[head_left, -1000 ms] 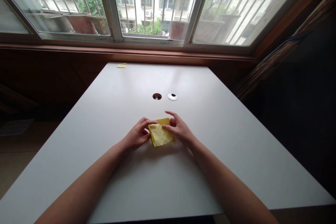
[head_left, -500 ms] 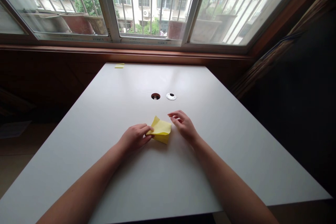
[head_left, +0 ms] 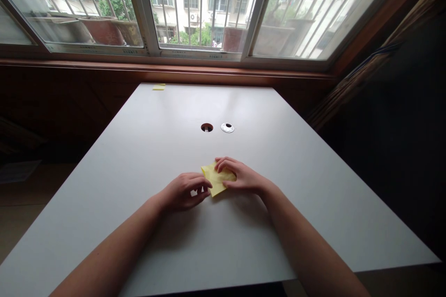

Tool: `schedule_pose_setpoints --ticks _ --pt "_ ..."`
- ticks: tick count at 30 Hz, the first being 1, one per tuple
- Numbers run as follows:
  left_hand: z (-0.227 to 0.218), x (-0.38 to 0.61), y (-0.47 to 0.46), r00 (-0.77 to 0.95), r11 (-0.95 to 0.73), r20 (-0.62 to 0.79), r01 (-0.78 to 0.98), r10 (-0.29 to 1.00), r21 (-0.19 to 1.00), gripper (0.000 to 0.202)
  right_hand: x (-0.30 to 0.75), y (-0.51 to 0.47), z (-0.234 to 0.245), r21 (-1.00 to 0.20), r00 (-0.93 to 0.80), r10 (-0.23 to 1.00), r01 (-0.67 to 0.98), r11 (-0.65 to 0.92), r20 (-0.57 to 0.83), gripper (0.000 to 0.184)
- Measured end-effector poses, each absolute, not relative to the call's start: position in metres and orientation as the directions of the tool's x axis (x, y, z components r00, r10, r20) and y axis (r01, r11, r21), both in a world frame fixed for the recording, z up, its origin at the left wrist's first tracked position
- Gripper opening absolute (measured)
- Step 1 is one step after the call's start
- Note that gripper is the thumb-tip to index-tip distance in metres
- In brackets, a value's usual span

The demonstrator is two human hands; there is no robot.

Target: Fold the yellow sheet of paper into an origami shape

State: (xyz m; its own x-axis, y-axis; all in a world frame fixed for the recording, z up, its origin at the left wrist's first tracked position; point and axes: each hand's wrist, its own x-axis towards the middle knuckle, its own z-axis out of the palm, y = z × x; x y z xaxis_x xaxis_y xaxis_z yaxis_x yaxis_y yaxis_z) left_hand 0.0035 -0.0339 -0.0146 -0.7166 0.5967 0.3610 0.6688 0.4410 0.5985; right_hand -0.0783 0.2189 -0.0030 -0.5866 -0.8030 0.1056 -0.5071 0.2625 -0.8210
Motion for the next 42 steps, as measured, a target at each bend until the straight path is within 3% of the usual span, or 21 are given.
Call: schedule_pose_setpoints --ticks 5,11,17,23,29,42 --pt "-0.015 -0.003 -0.041 -0.769 0.56 0.417 0.639 0.485 0.527 0.04 -0.071 0.217 -0.008 -0.859 -0.588 -0.806 -0.444 0.255 0.064 0.057" --pt "-0.012 -0.007 -0.043 -0.732 0.567 0.31 0.672 0.607 0.477 0.063 -0.063 0.213 -0.011 -0.848 -0.565 -0.802 -0.508 0.153 0.194 0.061" --pt "-0.005 -0.001 -0.038 -0.687 0.574 0.246 0.715 0.684 0.4 0.064 -0.051 0.23 -0.008 -0.796 -0.601 -0.762 -0.571 0.201 0.239 0.046" --pt "-0.005 0.007 -0.031 -0.69 0.623 0.218 0.72 0.69 0.306 0.062 -0.035 0.242 -0.011 -0.611 -0.555 -0.775 -0.737 0.289 0.303 0.054" --pt "-0.002 0.011 -0.03 -0.68 0.596 0.268 0.73 0.683 0.333 0.056 -0.019 0.238 -0.009 -0.524 -0.507 -0.795 -0.8 0.291 0.333 0.063" --pt "0.001 0.013 -0.031 -0.674 0.564 0.229 0.723 0.702 0.399 0.058 0.002 0.226 0.006 -0.366 -0.434 -0.847 -0.875 0.316 0.307 0.037"
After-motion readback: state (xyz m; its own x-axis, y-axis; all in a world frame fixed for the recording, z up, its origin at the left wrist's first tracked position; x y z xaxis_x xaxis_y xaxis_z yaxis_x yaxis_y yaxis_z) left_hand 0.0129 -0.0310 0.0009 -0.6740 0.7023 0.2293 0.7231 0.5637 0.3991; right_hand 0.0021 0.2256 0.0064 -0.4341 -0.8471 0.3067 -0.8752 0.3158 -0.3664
